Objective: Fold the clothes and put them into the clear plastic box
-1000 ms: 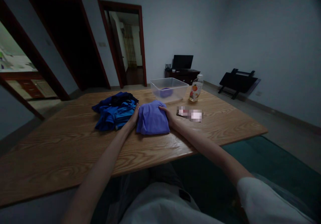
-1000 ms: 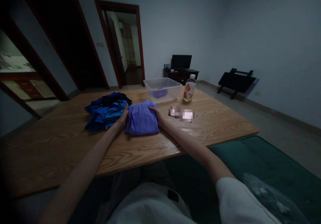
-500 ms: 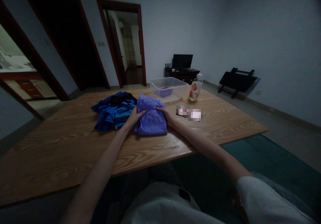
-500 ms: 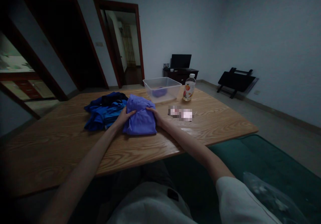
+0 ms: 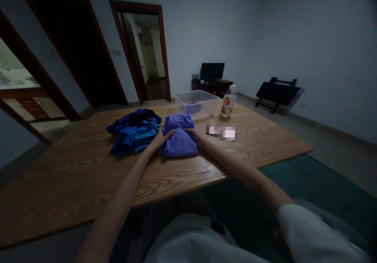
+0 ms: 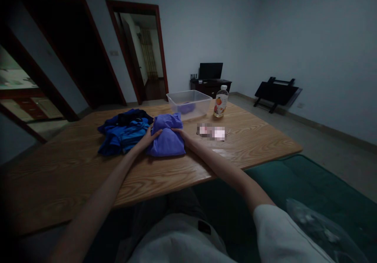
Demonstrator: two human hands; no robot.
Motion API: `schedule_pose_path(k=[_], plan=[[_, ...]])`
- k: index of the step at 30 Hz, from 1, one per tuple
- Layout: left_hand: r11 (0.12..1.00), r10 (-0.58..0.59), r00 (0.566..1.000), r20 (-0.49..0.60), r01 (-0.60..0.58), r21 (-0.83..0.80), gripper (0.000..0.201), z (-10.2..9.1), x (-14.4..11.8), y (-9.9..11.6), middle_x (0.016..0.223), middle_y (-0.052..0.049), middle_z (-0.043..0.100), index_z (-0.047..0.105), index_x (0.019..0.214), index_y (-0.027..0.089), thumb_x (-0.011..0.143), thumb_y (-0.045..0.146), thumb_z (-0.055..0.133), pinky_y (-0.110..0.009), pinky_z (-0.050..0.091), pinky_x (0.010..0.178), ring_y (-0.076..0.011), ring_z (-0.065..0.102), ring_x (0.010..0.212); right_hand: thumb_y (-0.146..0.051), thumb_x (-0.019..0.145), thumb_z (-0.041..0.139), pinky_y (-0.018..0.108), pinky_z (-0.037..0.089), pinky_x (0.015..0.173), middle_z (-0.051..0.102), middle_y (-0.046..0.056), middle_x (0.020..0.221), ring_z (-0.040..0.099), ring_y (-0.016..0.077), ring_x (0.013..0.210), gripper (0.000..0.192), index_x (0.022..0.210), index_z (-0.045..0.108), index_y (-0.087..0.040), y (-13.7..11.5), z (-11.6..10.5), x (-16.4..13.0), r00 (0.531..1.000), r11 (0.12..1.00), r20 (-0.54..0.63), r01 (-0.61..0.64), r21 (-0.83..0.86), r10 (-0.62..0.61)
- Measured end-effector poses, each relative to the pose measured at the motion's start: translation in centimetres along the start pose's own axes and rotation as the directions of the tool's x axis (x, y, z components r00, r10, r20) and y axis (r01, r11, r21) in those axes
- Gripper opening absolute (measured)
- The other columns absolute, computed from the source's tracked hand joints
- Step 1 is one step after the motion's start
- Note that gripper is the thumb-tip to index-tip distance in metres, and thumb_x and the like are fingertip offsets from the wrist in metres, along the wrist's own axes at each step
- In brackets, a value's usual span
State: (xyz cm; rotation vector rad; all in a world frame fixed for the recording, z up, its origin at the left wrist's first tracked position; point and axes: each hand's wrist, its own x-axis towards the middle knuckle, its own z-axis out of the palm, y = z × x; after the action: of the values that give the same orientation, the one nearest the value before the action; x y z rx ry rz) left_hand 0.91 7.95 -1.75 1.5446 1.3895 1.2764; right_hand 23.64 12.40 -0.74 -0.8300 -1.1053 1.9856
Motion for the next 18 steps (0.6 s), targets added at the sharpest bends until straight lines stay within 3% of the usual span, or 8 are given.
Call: schedule_pose_path(k=[4,8,10,14,18], plan=[[0.997,-0.055,0.983,0.178,0.063,-0.04,0.089,-0.7,-0.6,1.1,0.149,-0.018,0.067,0.057,0.152,0.018,0.087,0.076,0.074,-0.047,0.054,0.116,-0.0329,0.068,0.133,-0.036,0.099,0.074,0.04,0.066,0.09,0.083,0.005,0.103,0.08,0.0224,0.09,0.03,0.123,0.072,-0.018,-0.7,-0.2,-0.5,1.0,0.998,-0.022,-0.006,0.057,0.007],[0.991,-0.111,0.958,0.263,0.126,-0.04,0.082,-1.2,-1.3,2.1,0.129,-0.017,0.078,0.074,0.133,0.017,0.078,0.077,0.082,-0.052,0.06,0.107,-0.0374,0.076,0.117,-0.032,0.091,0.074,0.041,0.068,0.087,0.085,0.004,0.099,0.082,0.0254,0.085,0.038,0.126,0.072,-0.019,-1.0,-0.4,-0.9,1.0,0.995,-0.013,-0.023,0.098,0.024],[0.99,-0.116,0.959,0.259,0.134,-0.051,0.079,-1.1,-1.6,2.3,0.13,-0.016,0.078,0.075,0.131,0.018,0.077,0.076,0.083,-0.052,0.058,0.109,-0.0379,0.075,0.119,-0.029,0.089,0.072,0.041,0.069,0.085,0.085,0.005,0.099,0.082,0.0252,0.083,0.039,0.126,0.071,-0.018,-0.9,-0.4,-1.0,0.999,0.993,0.003,-0.039,0.109,0.039],[0.988,-0.084,0.98,0.178,0.106,-0.114,0.089,-0.4,-1.8,2.3,0.152,-0.015,0.067,0.064,0.148,0.02,0.078,0.071,0.086,-0.048,0.053,0.118,-0.0352,0.066,0.137,-0.024,0.089,0.07,0.041,0.069,0.085,0.085,0.005,0.098,0.082,0.0248,0.081,0.037,0.126,0.071,-0.018,-0.9,-0.3,-1.0,0.998,0.991,0.04,-0.054,0.119,0.05],[0.981,-0.05,0.994,0.099,0.067,-0.179,0.093,0.1,-1.4,2.3,0.156,-0.017,0.063,0.06,0.151,0.019,0.076,0.065,0.09,-0.05,0.051,0.121,-0.0366,0.062,0.142,-0.027,0.091,0.071,0.041,0.069,0.085,0.084,0.004,0.096,0.081,0.0245,0.081,0.034,0.124,0.071,-0.018,-0.9,-0.2,-0.9,0.997,0.991,0.062,-0.041,0.127,0.033]])
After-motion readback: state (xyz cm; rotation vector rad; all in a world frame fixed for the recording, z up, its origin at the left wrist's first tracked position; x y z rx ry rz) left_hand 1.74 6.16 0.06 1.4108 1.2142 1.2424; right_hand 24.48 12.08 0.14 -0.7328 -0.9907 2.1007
